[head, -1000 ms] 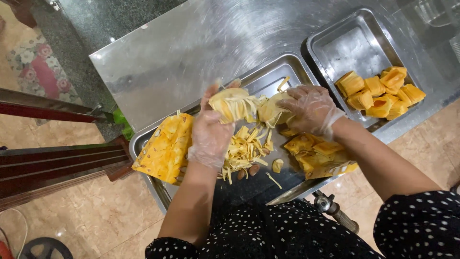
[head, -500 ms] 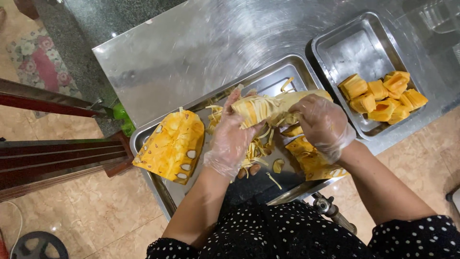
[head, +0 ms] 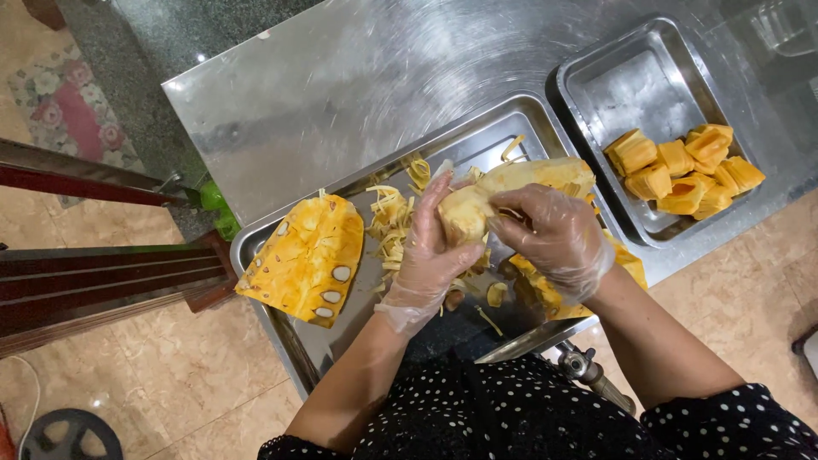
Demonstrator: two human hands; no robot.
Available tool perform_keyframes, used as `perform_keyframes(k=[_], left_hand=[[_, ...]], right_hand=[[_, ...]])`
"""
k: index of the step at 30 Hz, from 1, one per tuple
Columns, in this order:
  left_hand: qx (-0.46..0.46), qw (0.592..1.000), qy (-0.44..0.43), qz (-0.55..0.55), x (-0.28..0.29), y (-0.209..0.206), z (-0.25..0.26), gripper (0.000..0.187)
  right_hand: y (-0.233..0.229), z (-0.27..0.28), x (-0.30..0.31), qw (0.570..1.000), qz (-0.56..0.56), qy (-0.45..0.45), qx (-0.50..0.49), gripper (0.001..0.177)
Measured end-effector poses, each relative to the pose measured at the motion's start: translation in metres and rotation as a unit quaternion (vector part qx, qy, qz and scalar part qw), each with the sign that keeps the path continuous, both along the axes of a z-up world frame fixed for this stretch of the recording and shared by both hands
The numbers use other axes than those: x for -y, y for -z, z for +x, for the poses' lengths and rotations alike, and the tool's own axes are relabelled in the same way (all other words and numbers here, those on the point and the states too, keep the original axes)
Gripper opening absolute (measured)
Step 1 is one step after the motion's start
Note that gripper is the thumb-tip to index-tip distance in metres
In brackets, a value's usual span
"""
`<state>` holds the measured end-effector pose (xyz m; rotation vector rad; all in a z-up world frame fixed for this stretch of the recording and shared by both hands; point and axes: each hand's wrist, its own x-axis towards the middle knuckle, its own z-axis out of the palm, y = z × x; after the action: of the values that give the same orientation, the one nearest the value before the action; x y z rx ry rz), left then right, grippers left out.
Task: Peeling and extracting fruit pods from a jackfruit by hand on a metal tray
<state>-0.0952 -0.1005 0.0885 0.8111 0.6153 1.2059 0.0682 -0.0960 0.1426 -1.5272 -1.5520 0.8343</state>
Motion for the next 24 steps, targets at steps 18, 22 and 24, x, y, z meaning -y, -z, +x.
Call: perform_keyframes(k=[18,22,24], left_hand=[[-0.171,0.976,-0.112,0.073,0.001,0.026,0.008,0.062],[-0.144,0.983,-0.107,0.037,0.0,0.028,0.012,0.063],[-0.104,0.988,-0.109,0.037,0.001,0.032,0.015,0.065]], right_hand=[[0.032,0.003,-0.004,0.994,0.11,0.026,0.007,0.011],[0.031,0.007,-0.003,0.995,0.089,0.035,0.001,0.01],[0.029,0.004,-0.004,0.996,0.033,0.061,-0.05,0.011]])
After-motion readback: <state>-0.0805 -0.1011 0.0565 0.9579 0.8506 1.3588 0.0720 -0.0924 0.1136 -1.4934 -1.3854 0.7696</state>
